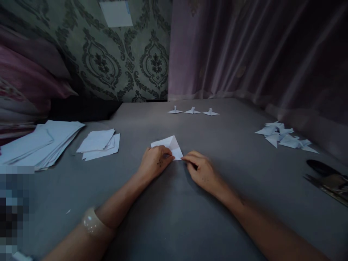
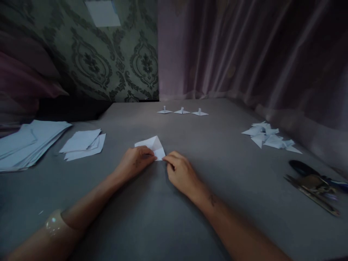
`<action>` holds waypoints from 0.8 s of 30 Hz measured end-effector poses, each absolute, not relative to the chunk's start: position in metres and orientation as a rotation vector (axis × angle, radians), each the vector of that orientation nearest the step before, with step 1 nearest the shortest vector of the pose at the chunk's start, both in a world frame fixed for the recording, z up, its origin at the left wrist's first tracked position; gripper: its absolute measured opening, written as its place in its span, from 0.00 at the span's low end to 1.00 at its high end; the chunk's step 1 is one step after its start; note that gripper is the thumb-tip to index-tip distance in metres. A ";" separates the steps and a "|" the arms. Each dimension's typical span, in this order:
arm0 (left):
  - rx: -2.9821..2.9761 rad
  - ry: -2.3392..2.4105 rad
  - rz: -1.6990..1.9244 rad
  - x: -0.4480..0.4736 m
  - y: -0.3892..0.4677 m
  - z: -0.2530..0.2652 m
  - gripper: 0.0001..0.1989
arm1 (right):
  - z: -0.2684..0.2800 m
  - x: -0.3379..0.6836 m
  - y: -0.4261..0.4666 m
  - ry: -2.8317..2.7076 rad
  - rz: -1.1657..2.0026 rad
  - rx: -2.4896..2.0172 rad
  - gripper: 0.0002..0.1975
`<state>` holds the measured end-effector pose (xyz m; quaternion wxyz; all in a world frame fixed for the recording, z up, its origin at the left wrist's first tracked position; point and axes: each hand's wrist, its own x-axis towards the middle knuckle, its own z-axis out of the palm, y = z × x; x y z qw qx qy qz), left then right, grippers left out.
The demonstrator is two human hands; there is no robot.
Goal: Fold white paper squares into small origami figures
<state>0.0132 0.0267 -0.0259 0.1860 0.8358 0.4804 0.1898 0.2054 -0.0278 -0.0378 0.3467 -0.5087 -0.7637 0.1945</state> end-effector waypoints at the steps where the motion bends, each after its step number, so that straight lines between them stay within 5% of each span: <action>1: 2.359 1.355 0.532 0.014 0.026 -0.025 0.09 | -0.036 0.201 -0.031 -2.044 0.474 -1.317 0.16; 24: 2.018 1.285 0.355 -0.012 0.048 -0.028 0.15 | -0.026 0.184 -0.043 -2.350 0.181 -1.495 0.20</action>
